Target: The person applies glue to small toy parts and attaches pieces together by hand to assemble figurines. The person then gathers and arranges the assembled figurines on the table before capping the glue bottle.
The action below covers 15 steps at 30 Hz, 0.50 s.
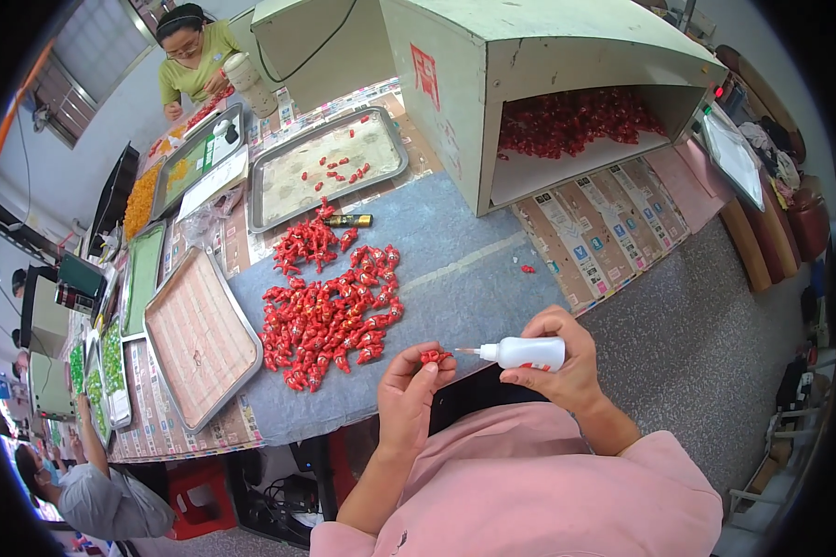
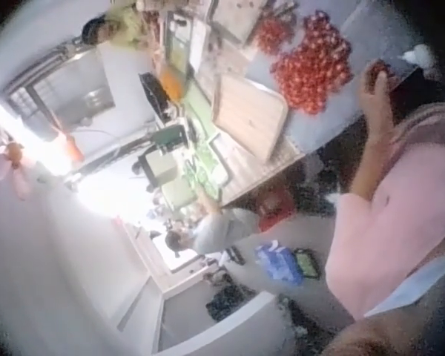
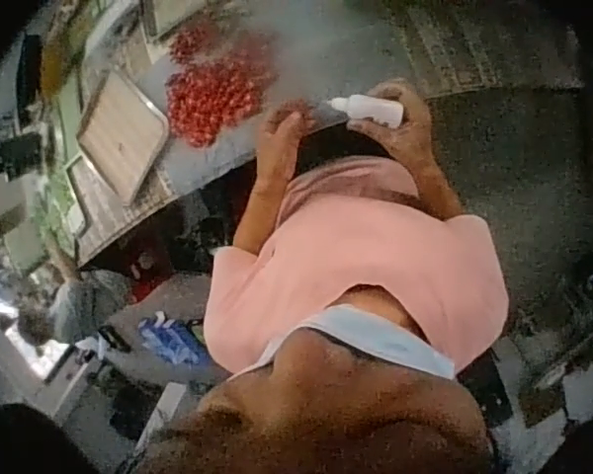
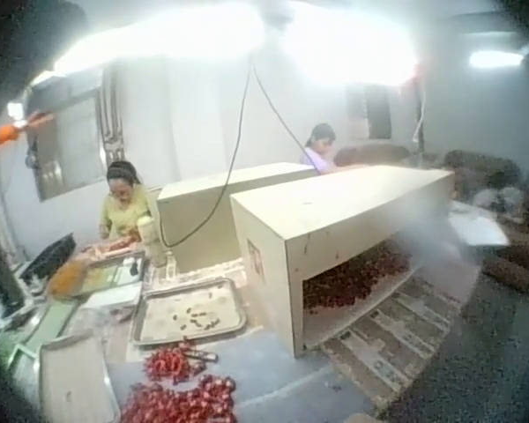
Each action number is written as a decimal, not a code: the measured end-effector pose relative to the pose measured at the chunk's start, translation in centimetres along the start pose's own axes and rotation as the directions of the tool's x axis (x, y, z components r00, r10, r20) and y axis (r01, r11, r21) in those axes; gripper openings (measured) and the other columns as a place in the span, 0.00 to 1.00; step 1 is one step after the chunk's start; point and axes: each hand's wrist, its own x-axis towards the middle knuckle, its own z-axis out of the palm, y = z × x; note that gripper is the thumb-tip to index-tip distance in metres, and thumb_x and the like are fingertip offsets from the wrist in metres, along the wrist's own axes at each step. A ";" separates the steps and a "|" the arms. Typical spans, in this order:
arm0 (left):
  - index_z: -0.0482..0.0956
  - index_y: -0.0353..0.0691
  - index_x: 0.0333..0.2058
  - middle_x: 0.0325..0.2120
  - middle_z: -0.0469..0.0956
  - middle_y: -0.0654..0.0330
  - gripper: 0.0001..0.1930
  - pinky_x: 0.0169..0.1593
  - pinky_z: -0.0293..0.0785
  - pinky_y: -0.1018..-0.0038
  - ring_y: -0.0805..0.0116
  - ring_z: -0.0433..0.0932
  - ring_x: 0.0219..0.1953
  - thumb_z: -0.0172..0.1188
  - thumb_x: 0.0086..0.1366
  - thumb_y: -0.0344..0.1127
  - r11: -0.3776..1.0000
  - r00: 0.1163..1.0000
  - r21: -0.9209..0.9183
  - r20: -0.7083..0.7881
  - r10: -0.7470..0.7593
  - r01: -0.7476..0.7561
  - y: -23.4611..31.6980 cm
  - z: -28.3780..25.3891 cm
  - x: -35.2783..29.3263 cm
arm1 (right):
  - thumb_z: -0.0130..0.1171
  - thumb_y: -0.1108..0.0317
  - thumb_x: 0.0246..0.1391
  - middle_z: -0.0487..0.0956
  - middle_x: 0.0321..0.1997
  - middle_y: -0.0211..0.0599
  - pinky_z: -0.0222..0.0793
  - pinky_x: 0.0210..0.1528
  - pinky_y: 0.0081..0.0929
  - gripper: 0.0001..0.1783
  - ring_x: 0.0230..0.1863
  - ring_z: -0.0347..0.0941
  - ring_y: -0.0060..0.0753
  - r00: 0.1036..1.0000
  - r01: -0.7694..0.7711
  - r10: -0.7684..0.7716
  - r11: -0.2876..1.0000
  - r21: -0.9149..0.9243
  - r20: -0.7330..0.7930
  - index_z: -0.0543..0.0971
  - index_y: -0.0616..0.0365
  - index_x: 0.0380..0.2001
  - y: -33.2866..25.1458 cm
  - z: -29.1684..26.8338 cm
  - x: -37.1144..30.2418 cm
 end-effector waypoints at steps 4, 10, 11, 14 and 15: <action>0.73 0.30 0.47 0.41 0.77 0.52 0.12 0.48 0.77 0.72 0.65 0.79 0.44 0.52 0.65 0.23 1.000 1.000 0.026 -0.010 -0.002 0.003 -0.1 0.3 0.0 | 0.79 0.66 0.32 0.74 0.30 0.32 0.65 0.30 0.22 0.24 0.29 0.69 0.26 0.976 0.219 -0.215 0.964 -0.151 0.042 0.77 0.56 0.34 -0.5 0.2 0.1; 0.74 0.30 0.47 0.42 0.77 0.52 0.13 0.49 0.77 0.72 0.65 0.79 0.45 0.54 0.64 0.24 0.999 1.000 0.046 -0.011 0.008 -0.008 -0.2 0.3 0.0 | 0.78 0.63 0.34 0.76 0.28 0.35 0.67 0.27 0.24 0.22 0.27 0.71 0.30 0.975 0.222 -0.216 0.950 -0.219 0.047 0.79 0.57 0.33 -0.9 0.6 -0.1; 0.74 0.30 0.47 0.42 0.77 0.52 0.12 0.49 0.77 0.72 0.65 0.79 0.45 0.54 0.64 0.24 0.999 1.000 0.047 -0.008 0.010 -0.010 -0.3 0.3 0.0 | 0.77 0.63 0.34 0.76 0.28 0.35 0.67 0.26 0.24 0.22 0.27 0.71 0.30 0.975 0.223 -0.218 0.949 -0.222 0.050 0.80 0.57 0.33 -0.8 0.7 -0.1; 0.74 0.30 0.47 0.41 0.78 0.52 0.12 0.50 0.77 0.72 0.65 0.79 0.45 0.54 0.64 0.24 0.999 1.000 0.050 -0.002 0.011 -0.011 -0.3 0.3 0.0 | 0.77 0.62 0.35 0.77 0.28 0.35 0.67 0.26 0.25 0.22 0.26 0.71 0.30 0.973 0.231 -0.226 0.944 -0.234 0.049 0.80 0.57 0.33 -0.6 0.8 -0.1; 0.74 0.30 0.47 0.41 0.78 0.52 0.12 0.50 0.77 0.72 0.65 0.79 0.45 0.55 0.64 0.23 0.999 1.000 0.053 0.002 0.012 -0.012 -0.2 0.3 0.0 | 0.77 0.62 0.35 0.77 0.28 0.35 0.67 0.26 0.25 0.22 0.26 0.71 0.30 0.973 0.230 -0.224 0.945 -0.233 0.049 0.80 0.57 0.33 -0.6 0.9 -0.1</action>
